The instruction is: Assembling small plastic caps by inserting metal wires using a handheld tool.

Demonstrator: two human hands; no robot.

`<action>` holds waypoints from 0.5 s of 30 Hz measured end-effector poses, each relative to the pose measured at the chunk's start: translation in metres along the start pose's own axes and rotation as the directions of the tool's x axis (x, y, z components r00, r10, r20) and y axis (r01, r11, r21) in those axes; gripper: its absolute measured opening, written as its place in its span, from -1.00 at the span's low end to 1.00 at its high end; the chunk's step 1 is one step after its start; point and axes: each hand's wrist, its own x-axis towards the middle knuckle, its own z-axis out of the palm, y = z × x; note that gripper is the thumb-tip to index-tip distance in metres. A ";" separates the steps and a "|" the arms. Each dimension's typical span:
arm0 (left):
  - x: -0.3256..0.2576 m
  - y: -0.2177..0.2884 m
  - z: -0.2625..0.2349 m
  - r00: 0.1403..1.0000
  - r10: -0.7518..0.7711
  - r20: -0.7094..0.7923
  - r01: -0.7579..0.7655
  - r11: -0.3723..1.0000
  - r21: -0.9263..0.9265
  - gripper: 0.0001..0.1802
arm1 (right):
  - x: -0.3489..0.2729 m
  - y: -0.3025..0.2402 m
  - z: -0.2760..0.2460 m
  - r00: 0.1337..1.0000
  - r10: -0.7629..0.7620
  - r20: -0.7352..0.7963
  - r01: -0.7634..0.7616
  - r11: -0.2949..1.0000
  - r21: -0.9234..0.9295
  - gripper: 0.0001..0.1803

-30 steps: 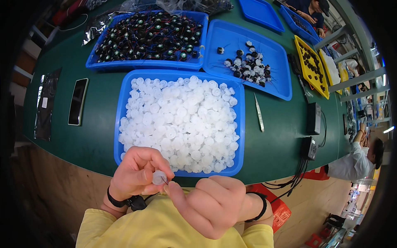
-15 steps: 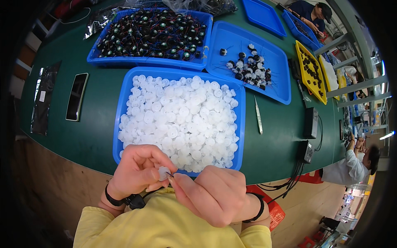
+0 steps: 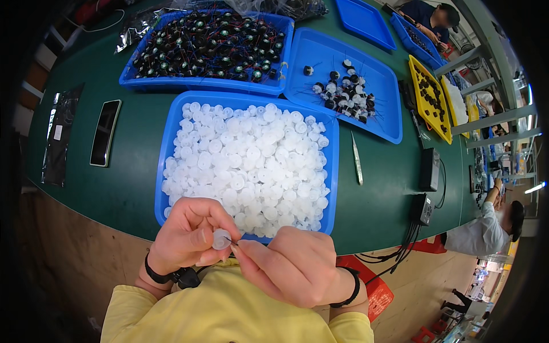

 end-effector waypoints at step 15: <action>-0.001 0.001 0.006 0.997 0.019 -0.077 -0.016 0.999 0.042 -0.48 | 0.002 0.001 0.004 0.995 -0.096 0.011 0.096 0.992 -0.076 -0.79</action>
